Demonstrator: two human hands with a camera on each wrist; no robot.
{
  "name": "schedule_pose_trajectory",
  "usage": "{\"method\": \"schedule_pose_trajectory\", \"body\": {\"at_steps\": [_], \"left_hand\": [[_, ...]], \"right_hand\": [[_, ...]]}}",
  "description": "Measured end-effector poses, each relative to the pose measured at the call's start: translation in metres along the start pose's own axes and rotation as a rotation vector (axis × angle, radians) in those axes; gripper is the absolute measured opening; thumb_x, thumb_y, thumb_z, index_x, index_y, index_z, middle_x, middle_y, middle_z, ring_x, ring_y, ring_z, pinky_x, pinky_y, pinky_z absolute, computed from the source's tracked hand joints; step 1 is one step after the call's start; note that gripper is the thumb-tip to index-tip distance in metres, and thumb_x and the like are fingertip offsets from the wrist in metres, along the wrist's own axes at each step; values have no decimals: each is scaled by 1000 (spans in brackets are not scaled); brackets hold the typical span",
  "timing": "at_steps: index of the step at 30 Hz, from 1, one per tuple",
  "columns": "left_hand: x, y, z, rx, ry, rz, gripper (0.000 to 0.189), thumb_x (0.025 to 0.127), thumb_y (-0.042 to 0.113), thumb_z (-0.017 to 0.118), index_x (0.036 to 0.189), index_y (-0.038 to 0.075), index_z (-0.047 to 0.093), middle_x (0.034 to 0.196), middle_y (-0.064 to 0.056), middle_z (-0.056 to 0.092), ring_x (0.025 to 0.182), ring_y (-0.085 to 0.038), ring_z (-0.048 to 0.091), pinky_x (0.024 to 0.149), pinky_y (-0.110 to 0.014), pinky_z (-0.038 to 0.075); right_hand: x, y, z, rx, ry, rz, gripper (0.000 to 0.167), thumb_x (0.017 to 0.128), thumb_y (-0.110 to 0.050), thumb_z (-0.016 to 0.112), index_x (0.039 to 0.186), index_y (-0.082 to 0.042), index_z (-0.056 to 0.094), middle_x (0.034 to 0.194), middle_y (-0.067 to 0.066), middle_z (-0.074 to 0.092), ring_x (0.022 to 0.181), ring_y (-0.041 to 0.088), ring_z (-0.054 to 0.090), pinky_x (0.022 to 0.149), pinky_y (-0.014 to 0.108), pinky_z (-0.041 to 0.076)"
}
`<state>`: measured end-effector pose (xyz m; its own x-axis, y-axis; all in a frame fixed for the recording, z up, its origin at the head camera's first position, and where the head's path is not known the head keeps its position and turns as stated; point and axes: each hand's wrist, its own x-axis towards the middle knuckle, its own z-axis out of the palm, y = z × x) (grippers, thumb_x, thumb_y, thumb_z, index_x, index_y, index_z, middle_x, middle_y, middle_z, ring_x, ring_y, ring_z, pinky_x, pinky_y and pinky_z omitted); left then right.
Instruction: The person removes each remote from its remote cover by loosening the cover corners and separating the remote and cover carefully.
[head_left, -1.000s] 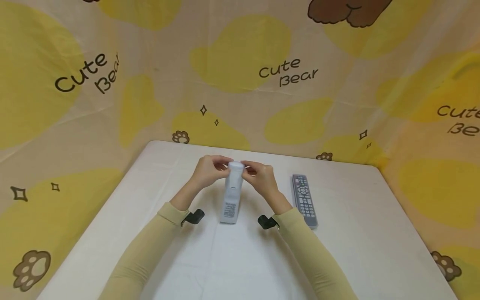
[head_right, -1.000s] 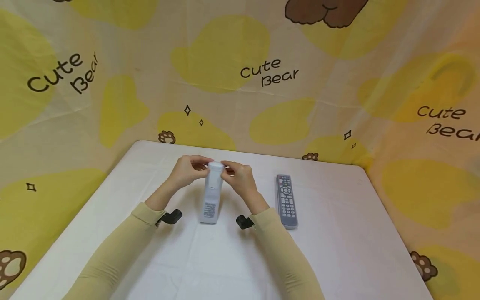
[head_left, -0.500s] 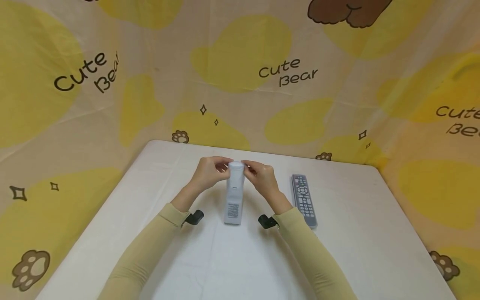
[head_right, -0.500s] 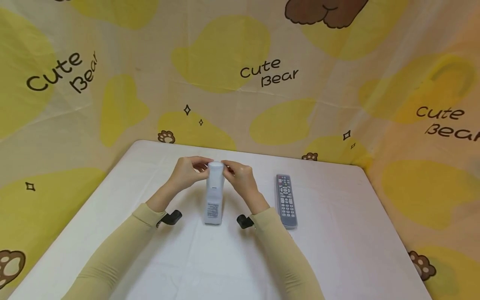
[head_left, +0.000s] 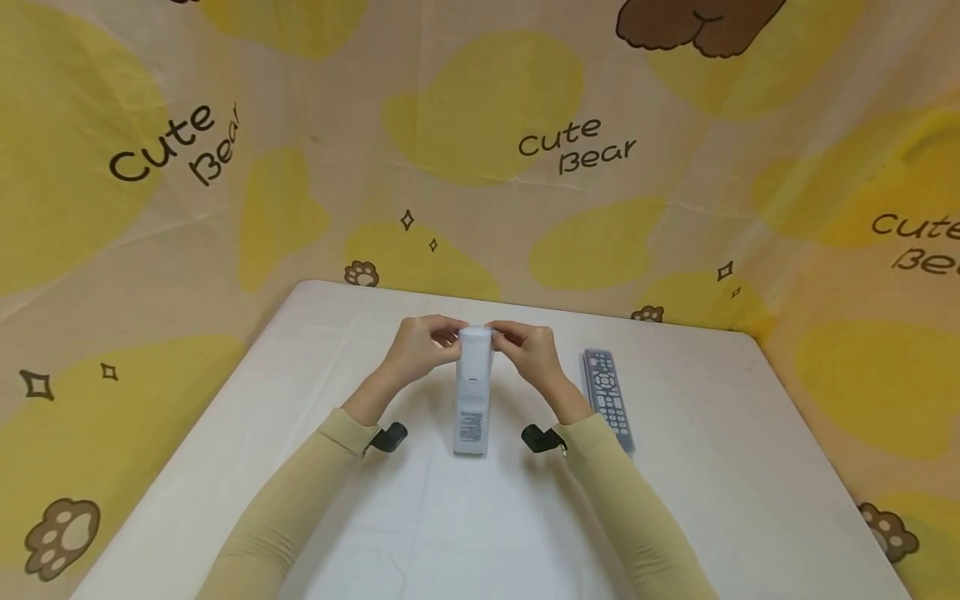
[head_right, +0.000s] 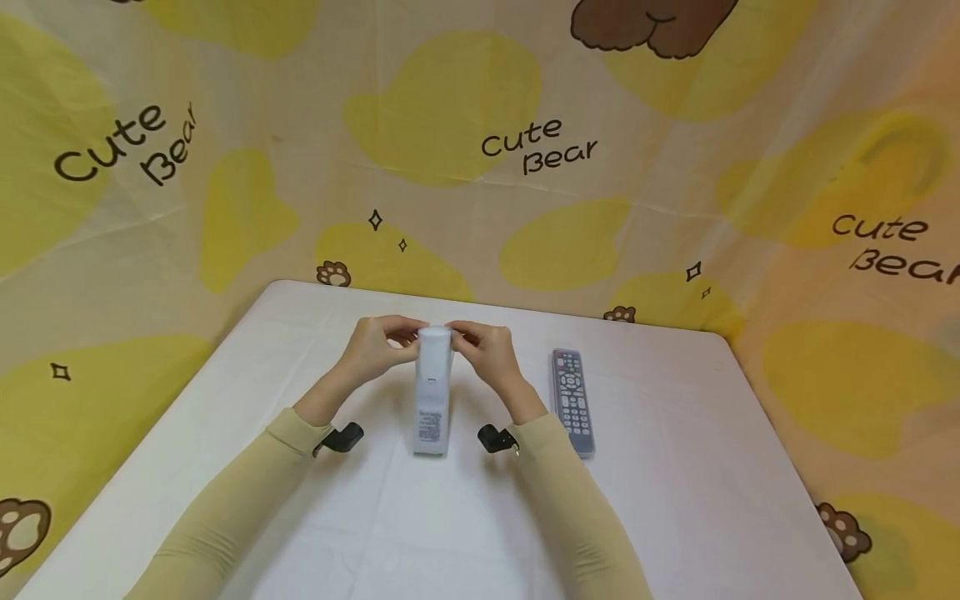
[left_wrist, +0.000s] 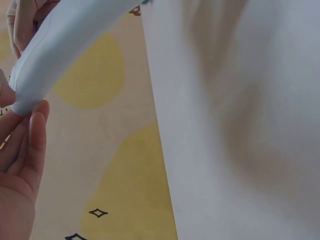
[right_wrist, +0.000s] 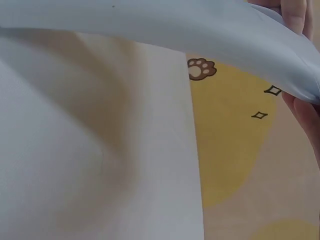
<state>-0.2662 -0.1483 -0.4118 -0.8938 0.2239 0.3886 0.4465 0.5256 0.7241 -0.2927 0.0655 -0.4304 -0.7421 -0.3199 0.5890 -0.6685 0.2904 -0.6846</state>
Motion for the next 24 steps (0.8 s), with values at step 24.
{"method": "schedule_pose_trajectory", "body": {"at_steps": [24], "left_hand": [[1,-3,5,-47,14,78,22,78,7,68,100,4,72,87,-6,73,72,-14,65,69,-42,56]], "right_hand": [[-1,-27,-11,343,-66,258,21,89,5,59,105,19,62,102,36,63,78,5,68,76,44,56]]}}
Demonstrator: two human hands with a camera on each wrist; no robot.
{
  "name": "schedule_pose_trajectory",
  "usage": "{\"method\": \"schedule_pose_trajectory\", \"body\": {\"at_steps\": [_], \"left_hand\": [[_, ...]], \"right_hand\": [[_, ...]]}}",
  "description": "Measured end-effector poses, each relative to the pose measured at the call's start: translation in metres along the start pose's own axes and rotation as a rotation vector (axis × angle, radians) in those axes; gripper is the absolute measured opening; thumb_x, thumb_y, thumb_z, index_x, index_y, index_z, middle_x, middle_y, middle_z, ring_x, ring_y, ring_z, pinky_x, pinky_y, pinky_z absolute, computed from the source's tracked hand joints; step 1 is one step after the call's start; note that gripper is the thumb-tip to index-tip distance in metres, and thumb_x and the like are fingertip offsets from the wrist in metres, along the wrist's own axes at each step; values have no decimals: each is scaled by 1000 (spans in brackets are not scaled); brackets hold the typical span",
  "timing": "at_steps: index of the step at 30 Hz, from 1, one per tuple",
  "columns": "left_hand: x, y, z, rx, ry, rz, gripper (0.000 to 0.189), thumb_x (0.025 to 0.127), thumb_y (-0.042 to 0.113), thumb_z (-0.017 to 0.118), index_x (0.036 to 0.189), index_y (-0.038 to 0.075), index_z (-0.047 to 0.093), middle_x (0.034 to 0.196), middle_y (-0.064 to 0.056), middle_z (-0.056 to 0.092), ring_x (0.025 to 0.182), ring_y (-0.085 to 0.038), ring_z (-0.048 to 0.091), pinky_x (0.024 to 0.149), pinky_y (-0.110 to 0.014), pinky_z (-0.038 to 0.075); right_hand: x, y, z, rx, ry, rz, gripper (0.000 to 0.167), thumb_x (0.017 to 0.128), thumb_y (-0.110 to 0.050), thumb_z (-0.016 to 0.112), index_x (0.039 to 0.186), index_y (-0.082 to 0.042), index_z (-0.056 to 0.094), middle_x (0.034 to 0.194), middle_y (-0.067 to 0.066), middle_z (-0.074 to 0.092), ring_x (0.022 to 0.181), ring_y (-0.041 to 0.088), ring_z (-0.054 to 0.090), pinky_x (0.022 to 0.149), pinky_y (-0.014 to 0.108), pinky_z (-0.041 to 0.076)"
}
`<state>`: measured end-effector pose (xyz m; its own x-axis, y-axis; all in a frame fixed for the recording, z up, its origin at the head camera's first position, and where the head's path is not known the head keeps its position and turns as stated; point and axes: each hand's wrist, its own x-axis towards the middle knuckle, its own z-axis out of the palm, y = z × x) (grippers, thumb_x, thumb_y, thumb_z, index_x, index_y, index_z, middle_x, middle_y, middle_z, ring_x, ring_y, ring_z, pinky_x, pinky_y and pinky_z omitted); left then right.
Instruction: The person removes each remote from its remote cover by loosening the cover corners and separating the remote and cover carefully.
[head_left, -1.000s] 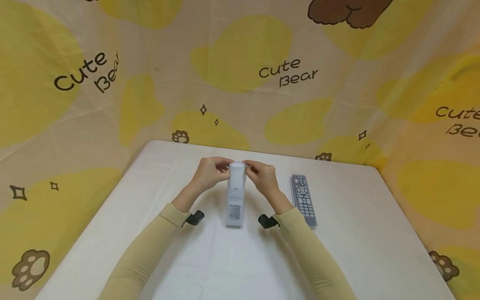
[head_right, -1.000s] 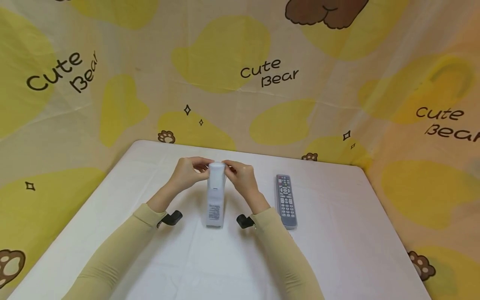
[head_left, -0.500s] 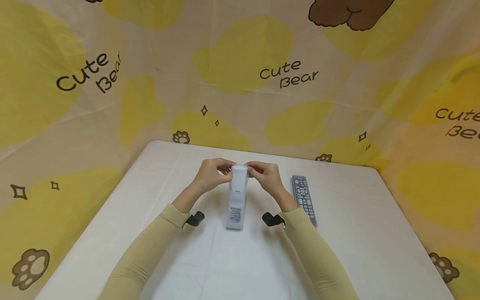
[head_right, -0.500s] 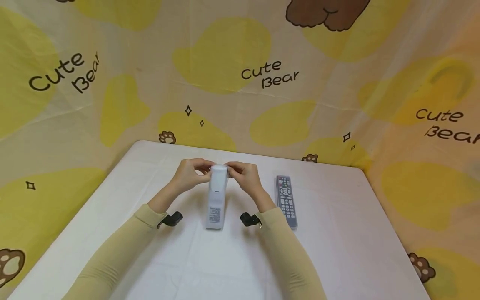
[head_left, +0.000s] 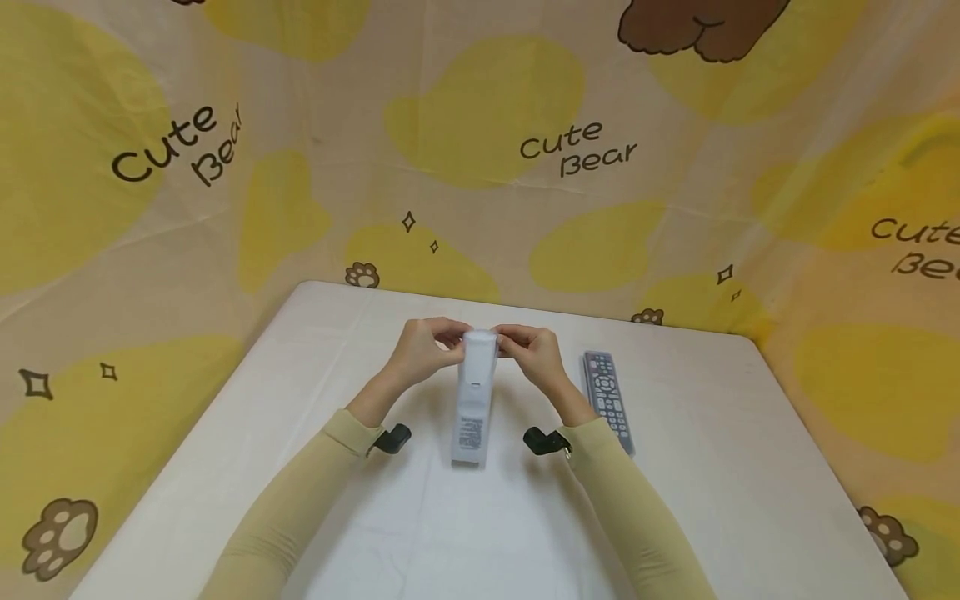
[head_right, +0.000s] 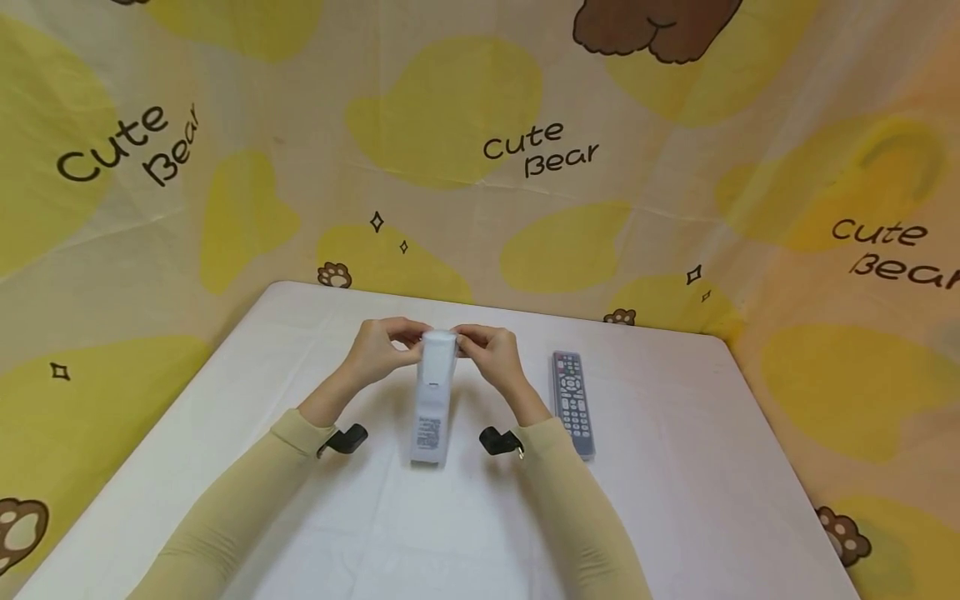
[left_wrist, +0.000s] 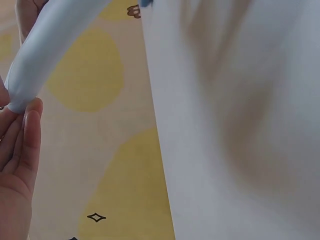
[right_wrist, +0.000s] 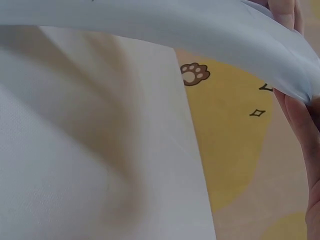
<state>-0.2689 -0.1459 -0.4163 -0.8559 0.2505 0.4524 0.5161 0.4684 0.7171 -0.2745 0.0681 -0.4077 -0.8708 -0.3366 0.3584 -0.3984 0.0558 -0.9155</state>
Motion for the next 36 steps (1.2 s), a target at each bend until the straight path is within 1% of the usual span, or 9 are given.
{"method": "schedule_pose_trajectory", "body": {"at_steps": [3,9,13,17,20,25,31,33,36], "left_hand": [[1,0,1,2,7,3,22,78,6,67,99,4,73,88,-6,73,72,-14,65,69,-41,56],[1,1,2,14,35,14,21,78,5,66,98,4,73,88,-7,73,71,-14,64,67,-31,56],[1,0,5,12,74,31,20,76,2,65,94,3,74,85,-7,73,67,-14,65,63,-25,55],[1,0,8,3,126,53,19,76,-1,64,90,3,75,83,-9,73,65,-15,67,60,-23,55],[1,2,10,-21,151,50,17,77,-1,64,89,2,75,83,-10,74,66,-16,68,60,-24,55],[1,2,10,-98,153,-21,14,77,0,68,89,2,75,85,-12,74,70,-19,70,63,-26,57],[4,3,7,-196,162,-169,12,79,4,70,89,4,76,87,-11,74,76,-20,69,68,-29,57],[5,3,6,-210,169,-179,12,79,6,70,89,5,76,87,-11,74,76,-19,69,68,-29,57],[6,5,7,-196,172,-145,12,80,7,71,91,7,76,87,-9,74,75,-18,68,67,-27,57]], "right_hand": [[0,0,1,16,11,15,21,89,6,59,105,19,62,102,36,63,78,5,68,77,45,55],[-1,0,2,29,21,15,21,88,7,58,104,20,62,102,37,63,77,5,67,78,44,55],[-2,0,3,28,35,23,21,88,8,58,104,20,62,102,37,63,77,6,67,77,42,56],[-2,0,5,23,53,35,21,88,7,59,104,20,62,102,37,63,76,6,67,76,38,57],[-3,0,5,23,65,38,21,88,7,59,104,19,63,102,37,63,75,5,67,76,40,56],[-4,0,4,28,70,33,20,88,7,59,104,19,63,101,37,63,74,3,67,77,44,55],[-5,-1,6,35,76,-9,20,88,7,60,103,19,63,100,37,63,74,2,67,74,30,57],[-5,-2,6,17,86,-32,19,88,7,60,103,18,63,100,36,64,75,2,67,74,27,57],[-5,-5,7,-31,110,-65,18,87,7,60,101,16,65,99,33,66,76,5,68,73,26,57]]}}
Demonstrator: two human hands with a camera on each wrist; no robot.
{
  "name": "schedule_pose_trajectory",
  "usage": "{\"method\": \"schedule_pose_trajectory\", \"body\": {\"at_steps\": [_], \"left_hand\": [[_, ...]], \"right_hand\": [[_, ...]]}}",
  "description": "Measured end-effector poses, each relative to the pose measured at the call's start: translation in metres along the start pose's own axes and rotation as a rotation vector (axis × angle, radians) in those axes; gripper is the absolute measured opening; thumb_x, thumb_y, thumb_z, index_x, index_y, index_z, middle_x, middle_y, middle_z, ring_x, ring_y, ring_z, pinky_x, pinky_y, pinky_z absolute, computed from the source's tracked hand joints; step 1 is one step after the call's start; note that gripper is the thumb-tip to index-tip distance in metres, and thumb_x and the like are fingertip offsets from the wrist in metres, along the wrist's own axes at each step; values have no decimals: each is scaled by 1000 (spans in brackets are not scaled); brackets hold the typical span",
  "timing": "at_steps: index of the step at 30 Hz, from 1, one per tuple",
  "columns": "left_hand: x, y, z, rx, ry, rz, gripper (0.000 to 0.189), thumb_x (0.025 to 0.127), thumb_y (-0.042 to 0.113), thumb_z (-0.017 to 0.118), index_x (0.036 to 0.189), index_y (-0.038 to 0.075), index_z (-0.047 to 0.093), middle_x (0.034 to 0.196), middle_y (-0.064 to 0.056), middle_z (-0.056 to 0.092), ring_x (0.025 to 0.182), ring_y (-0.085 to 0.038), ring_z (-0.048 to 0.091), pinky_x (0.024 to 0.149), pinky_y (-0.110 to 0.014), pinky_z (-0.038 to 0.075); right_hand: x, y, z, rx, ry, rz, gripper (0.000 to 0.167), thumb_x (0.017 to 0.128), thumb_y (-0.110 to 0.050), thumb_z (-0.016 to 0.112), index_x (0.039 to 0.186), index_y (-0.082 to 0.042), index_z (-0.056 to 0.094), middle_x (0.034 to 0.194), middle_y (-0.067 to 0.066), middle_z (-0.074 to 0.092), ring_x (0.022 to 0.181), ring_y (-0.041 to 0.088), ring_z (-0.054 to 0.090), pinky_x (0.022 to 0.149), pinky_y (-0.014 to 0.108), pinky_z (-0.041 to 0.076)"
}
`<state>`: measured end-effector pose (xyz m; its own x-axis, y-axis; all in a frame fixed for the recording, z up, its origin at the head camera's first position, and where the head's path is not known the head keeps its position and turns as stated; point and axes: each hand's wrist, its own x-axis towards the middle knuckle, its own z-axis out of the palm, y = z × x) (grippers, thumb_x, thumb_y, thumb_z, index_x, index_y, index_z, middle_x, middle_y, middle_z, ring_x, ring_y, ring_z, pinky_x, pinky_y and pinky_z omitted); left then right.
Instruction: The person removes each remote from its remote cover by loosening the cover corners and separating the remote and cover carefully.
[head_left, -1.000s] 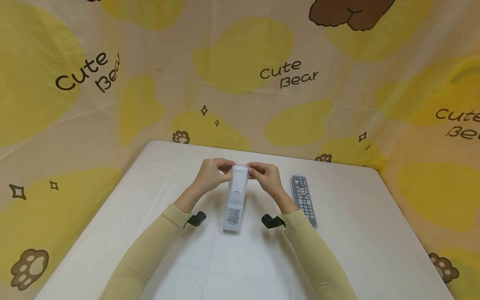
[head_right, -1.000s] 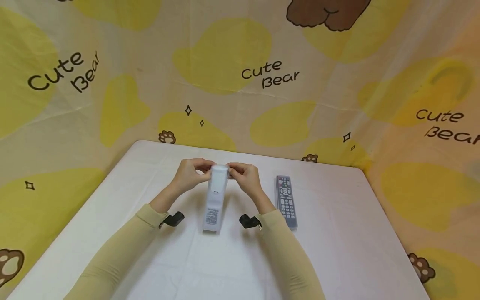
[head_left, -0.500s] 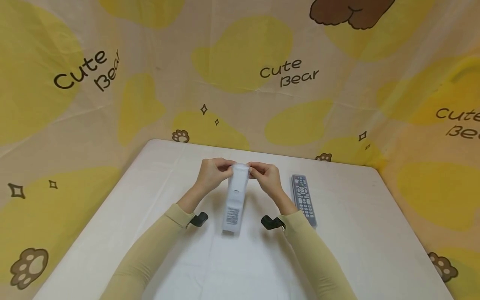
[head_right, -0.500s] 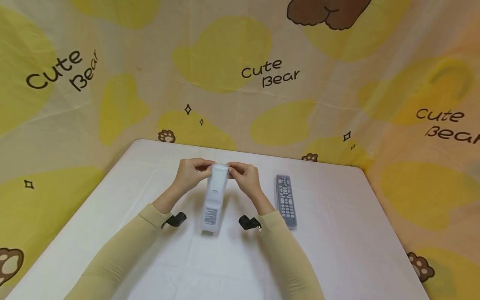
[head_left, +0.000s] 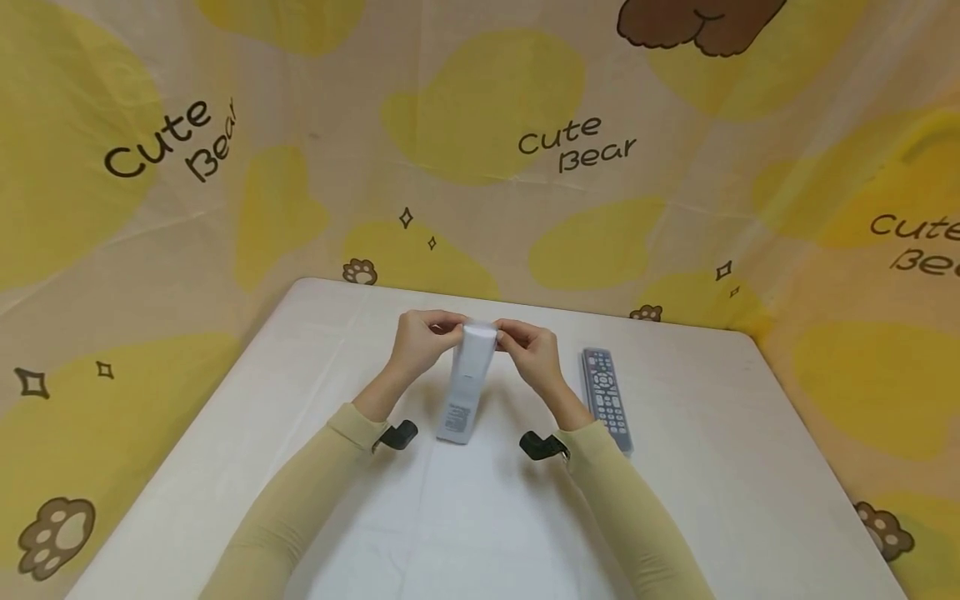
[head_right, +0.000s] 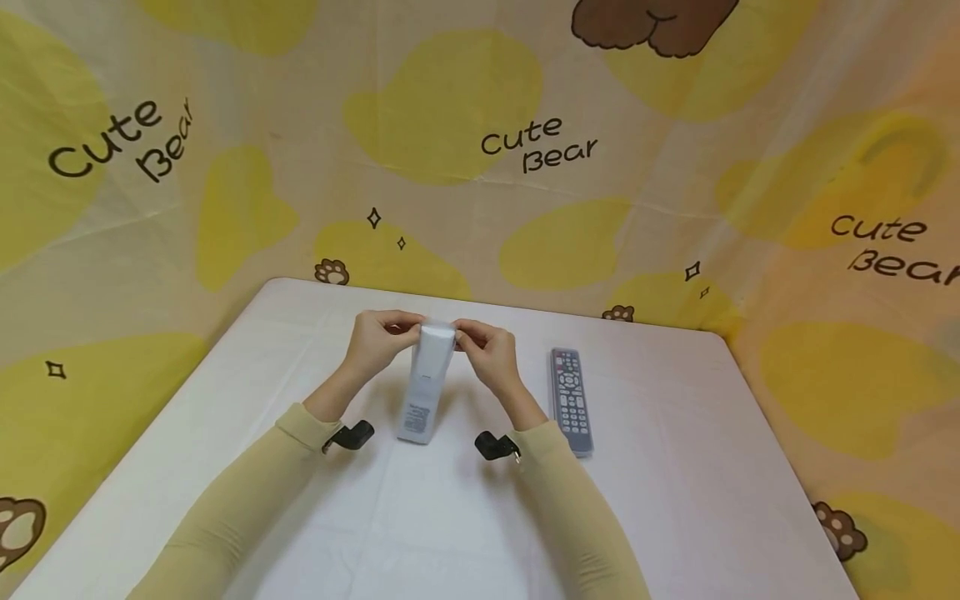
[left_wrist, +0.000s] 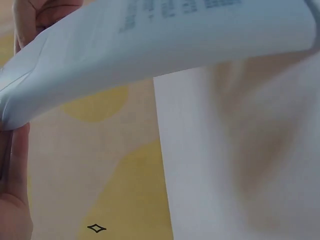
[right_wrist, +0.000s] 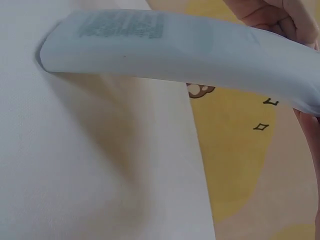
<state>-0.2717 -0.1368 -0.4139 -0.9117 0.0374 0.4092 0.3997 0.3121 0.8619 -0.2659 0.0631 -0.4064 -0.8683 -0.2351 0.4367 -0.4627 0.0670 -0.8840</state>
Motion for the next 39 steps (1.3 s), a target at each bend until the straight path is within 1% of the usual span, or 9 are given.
{"method": "schedule_pose_trajectory", "body": {"at_steps": [5,7,9,12,15,23,26,33,39], "left_hand": [[0,4,-1,-6,27,86,14,81,4,70,94,6,76,88,-10,74,75,-17,67,67,-26,57],[1,6,-3,-26,33,99,15,81,4,70,94,6,76,89,-10,74,76,-17,67,68,-26,57],[1,8,-5,-40,20,94,14,82,4,70,95,6,76,90,-10,74,77,-15,68,69,-24,57],[-1,22,-11,-60,-26,59,14,82,4,71,95,3,75,93,-13,73,80,-19,68,71,-25,56],[-4,33,-16,-59,-61,34,14,83,4,71,96,0,74,96,-15,72,83,-20,67,72,-25,56],[-8,49,-19,-40,-54,79,15,83,3,70,97,0,73,94,-16,71,80,-16,65,70,-27,56],[-8,49,-20,-42,-66,70,15,83,2,70,97,-1,73,95,-16,71,80,-14,65,71,-26,56],[-4,42,-22,-138,-135,-23,18,83,2,70,100,-4,71,101,-17,71,80,-10,65,73,-23,55],[1,17,-18,-206,-151,-66,20,83,4,70,102,-2,70,103,-15,70,83,-12,67,77,-26,56]], "right_hand": [[1,-6,1,-57,24,-73,17,87,7,60,100,15,66,98,30,67,81,23,71,73,27,57],[3,-8,0,-60,21,-96,17,88,7,60,101,15,66,98,30,67,82,24,71,73,28,57],[5,-10,-1,-48,7,-93,17,88,6,60,101,15,66,99,30,67,82,19,70,74,28,57],[5,-12,-5,-29,-36,-73,17,88,6,60,102,15,65,100,30,66,82,8,68,76,28,57],[5,-14,-8,-40,-66,-72,18,89,5,60,103,14,65,101,29,67,82,4,67,77,28,57],[4,-23,-6,-208,37,-335,12,83,9,64,94,12,68,89,25,69,77,34,69,73,23,57],[4,-22,-8,-163,-2,-298,13,84,9,63,96,13,67,91,26,69,78,31,69,73,24,57],[6,-18,-14,-40,-86,-121,17,87,7,61,102,14,64,96,31,65,80,6,66,75,22,56],[6,-18,-14,14,-113,-52,19,88,6,60,105,15,61,100,33,63,82,2,64,76,19,54]]}}
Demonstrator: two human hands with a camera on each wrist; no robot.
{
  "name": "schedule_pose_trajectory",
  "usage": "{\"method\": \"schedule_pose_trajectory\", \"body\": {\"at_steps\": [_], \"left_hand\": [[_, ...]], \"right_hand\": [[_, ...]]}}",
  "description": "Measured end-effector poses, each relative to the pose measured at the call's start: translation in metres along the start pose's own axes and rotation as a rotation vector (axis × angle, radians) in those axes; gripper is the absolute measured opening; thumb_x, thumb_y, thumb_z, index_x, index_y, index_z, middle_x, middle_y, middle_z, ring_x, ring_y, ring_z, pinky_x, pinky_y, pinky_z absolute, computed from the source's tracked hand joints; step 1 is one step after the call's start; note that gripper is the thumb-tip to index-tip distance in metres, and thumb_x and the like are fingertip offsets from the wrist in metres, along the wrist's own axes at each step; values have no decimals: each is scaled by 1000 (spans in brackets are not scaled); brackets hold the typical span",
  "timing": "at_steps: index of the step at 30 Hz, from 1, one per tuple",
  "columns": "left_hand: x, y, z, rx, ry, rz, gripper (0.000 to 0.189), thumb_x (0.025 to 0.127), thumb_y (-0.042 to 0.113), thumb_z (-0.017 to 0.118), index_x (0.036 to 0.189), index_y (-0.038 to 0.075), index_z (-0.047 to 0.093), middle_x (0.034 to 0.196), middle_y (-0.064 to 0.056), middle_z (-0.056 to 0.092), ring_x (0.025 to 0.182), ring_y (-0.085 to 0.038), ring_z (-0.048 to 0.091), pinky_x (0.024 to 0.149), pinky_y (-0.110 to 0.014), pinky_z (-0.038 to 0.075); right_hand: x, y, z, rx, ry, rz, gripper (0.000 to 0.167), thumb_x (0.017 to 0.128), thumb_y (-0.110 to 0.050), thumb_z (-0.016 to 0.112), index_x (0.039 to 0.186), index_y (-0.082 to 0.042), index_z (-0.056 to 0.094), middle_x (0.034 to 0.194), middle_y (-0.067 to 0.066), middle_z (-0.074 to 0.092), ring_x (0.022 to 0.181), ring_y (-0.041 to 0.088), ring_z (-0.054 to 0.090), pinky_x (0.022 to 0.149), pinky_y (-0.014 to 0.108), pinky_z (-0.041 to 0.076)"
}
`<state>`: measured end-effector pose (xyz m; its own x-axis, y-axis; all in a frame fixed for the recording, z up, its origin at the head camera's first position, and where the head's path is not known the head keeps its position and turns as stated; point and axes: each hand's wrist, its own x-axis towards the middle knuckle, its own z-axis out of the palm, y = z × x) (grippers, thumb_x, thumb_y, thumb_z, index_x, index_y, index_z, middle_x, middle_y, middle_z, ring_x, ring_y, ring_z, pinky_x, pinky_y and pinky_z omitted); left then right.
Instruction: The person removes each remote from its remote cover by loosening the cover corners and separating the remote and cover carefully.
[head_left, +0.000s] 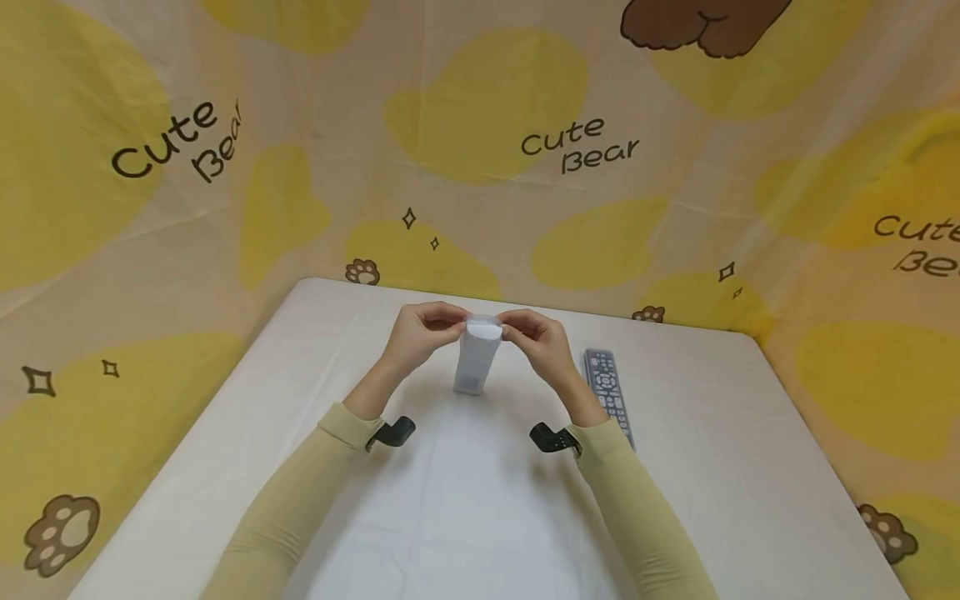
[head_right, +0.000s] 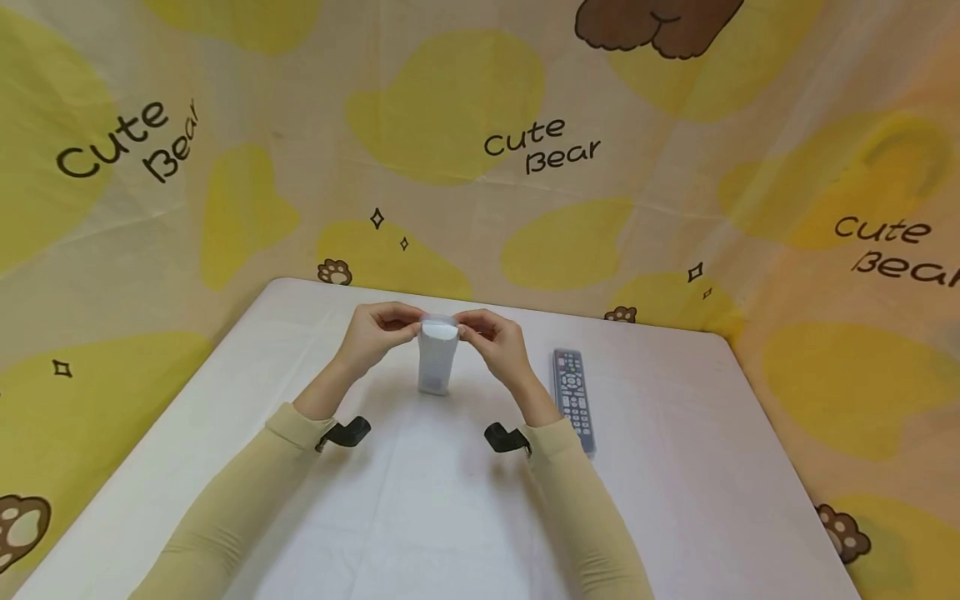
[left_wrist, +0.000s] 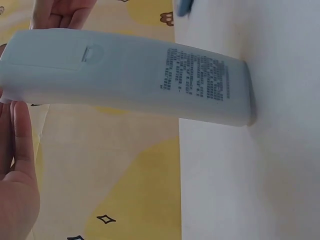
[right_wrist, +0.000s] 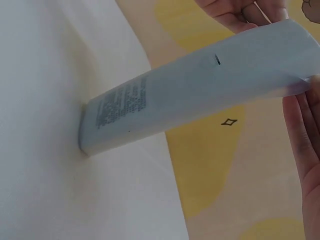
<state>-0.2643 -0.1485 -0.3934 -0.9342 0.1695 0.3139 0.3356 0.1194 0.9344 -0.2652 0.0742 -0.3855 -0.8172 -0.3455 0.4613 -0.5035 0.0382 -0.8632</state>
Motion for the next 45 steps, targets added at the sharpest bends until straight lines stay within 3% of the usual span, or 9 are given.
{"method": "schedule_pose_trajectory", "body": {"at_steps": [7,12,17,25,30,36,45], "left_hand": [[1,-9,2,-9,27,6,21,83,10,72,102,2,71,103,-11,71,86,-14,67,80,-26,56],[2,-9,3,-36,56,11,21,84,12,72,102,2,71,102,-8,71,89,-16,67,82,-28,55],[5,-13,5,-102,76,-28,24,83,13,73,104,1,70,100,-2,72,91,-15,67,83,-28,55],[10,-18,8,-319,103,-166,25,84,8,71,106,-2,67,93,3,72,87,-13,67,78,-26,55],[11,-18,10,-394,133,-205,19,85,7,70,102,1,69,94,2,71,87,-12,66,79,-24,54],[12,-17,12,-401,202,-281,10,84,7,70,94,8,71,91,3,70,81,-11,65,77,-22,54],[13,-21,16,-372,260,-376,16,84,10,71,100,7,70,89,5,70,82,-11,68,85,-32,53]], "right_hand": [[0,4,3,49,27,38,21,88,7,59,106,16,60,104,31,63,82,1,64,78,20,54],[5,20,5,84,64,71,22,88,5,60,107,15,61,99,11,69,83,2,65,78,21,55],[9,36,5,161,102,132,25,89,0,61,110,13,60,93,-7,68,84,5,66,78,22,55],[10,43,10,322,163,251,30,89,-2,62,115,11,57,94,-5,70,88,9,67,80,25,56],[12,40,12,352,182,295,28,89,0,61,115,10,58,95,-4,70,92,10,66,81,27,55],[14,37,16,381,206,346,29,90,2,59,117,12,55,93,-6,69,91,10,66,80,27,56],[14,42,21,393,263,403,26,90,2,59,115,7,58,94,-5,69,90,10,66,81,27,55]]}}
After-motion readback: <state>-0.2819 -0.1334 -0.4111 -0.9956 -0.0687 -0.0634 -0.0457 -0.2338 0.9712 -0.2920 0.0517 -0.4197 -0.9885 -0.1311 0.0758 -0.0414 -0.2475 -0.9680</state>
